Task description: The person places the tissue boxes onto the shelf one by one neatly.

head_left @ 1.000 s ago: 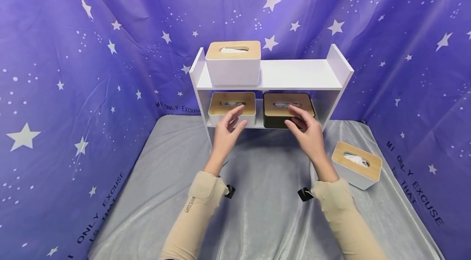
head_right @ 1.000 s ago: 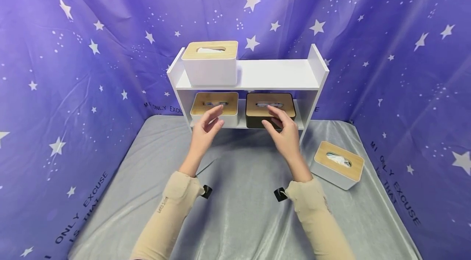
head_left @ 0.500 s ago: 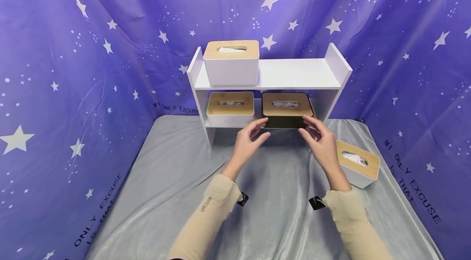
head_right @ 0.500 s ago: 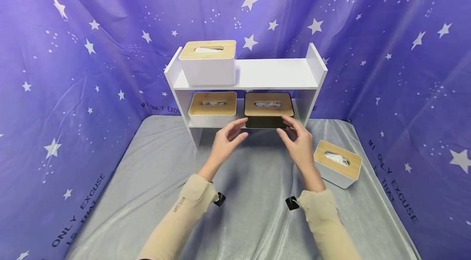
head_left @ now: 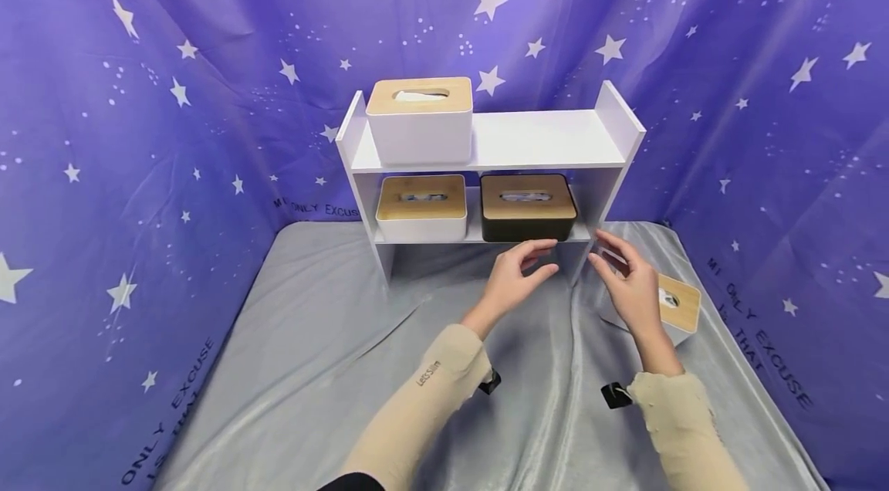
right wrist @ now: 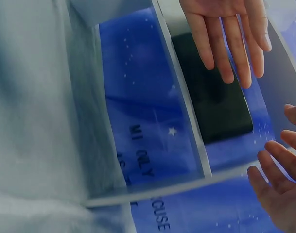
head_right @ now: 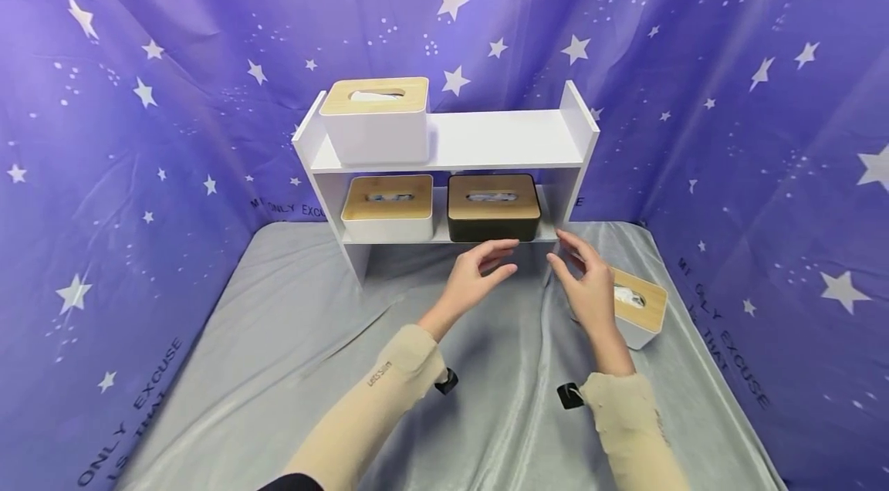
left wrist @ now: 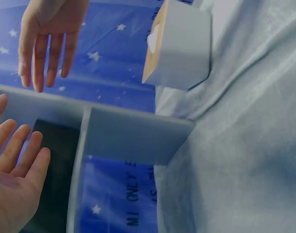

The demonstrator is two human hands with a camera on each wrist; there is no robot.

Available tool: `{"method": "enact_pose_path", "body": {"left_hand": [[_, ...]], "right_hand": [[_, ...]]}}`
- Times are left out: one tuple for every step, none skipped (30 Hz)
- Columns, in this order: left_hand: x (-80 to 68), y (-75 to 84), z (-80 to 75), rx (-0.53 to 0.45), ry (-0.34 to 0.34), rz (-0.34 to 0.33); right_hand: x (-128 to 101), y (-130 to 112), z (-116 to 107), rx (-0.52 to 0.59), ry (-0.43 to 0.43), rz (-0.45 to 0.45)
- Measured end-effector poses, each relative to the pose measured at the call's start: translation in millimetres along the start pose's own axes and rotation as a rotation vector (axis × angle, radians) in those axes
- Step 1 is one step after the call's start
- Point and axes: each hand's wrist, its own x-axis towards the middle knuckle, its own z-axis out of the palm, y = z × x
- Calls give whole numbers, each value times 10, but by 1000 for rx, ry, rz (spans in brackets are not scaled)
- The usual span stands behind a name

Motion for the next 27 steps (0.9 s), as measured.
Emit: {"method": "enact_pose_path", "body": {"left_hand": [[14,-4,36,6,-6,4],[27,-9,72,4,-11,6],[40,-16,108,8,-14,10],[49,-20,143,20,-19,11],[59,-27,180,35,-24,10],[68,-40,220,48,-27,12],[76,-52,257,54,-35,6],[85,-65,296,63,-42,0],[91,-77,333,74,-51,-6],[98,-91,371,85,-60,-15],[105,-104,408,92,-69,-22],[113,-117,446,94,-79,-29],[116,-126,481,97,-91,-40],[120,-136,518,99,-101,-46],[123,-145,552,108,-114,-50],[128,-153,585,118,-125,-56],[134,-161,619,126,-139,-62],[138,-170,653,145,-151,-68],[142,-178,685,161,-162,-75],[147,-186,719,182,-173,-83],[151,-191,750,203,-182,-96],[152,-197,779,220,-191,-110],[152,-204,807,235,-198,-122],[150,-206,833,249,-206,-138],[148,-210,856,256,-213,-150],[144,-214,877,271,-219,-163],[138,-216,895,281,-223,-173]], "right_hand": [[-5,12,-25,-10,9,6],[-12,24,-51,-20,17,10],[-20,36,-78,-32,25,16],[-30,47,-106,-42,32,24],[-43,63,-137,-53,41,29],[-55,83,-166,-59,51,33],[-68,108,-194,-59,66,33],[-80,138,-228,-63,78,38],[-90,199,-264,-72,93,47],[-95,282,-300,-72,109,49],[-101,366,-339,-72,124,51],[-107,445,-379,-78,137,56],[-114,524,-420,-86,149,65],[-122,603,-462,-106,160,74],[-132,683,-501,-127,175,79],[-142,732,-539,-142,188,79],[-157,760,-575,-159,201,86],[-170,790,-611,-175,218,96],[-184,816,-644,-187,236,104],[-201,841,-676,-204,254,112],[-220,863,-706,-215,267,123],[-237,885,-732,-218,281,134],[-255,905,-756,-222,295,148],[-275,923,-777,-231,306,163],[-297,940,-795,-241,315,175],[-317,959,-811,-256,322,186],[-337,979,-826,-265,327,197]]}}
